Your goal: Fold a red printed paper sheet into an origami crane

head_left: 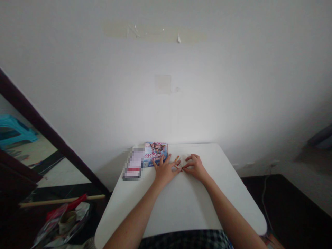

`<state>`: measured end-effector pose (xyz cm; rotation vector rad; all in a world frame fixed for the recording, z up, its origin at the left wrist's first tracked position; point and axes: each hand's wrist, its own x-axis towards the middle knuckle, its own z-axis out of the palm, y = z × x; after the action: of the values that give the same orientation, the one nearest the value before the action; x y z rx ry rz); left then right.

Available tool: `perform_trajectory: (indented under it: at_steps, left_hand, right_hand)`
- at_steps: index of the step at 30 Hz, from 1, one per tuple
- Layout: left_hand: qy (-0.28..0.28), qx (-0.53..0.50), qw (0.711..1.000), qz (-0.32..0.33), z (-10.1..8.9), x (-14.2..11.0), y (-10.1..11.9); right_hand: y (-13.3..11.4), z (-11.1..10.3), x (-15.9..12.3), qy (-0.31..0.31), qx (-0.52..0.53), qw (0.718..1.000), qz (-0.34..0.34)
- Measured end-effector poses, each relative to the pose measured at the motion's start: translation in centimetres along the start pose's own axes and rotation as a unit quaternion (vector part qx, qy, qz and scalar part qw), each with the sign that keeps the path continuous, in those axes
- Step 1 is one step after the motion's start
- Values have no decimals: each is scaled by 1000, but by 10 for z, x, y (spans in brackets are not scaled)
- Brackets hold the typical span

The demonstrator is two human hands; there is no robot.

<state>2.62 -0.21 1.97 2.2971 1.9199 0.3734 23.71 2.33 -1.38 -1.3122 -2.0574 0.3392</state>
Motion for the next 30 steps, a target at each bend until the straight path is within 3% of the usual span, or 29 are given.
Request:
perform_trajectory:
  at_steps: [14, 23, 30]
  left_hand:
    - [-17, -20, 999, -22, -2, 6, 3]
    - [-16, -19, 1000, -15, -3, 6, 3]
    - [-3, -5, 1000, -7, 2, 3, 1]
  right_hand:
    - [0, 0, 13, 22, -42, 998, 50]
    - [-8, 3, 22, 95, -80, 986, 109]
    - [-3, 7, 19, 114, -72, 988, 77]
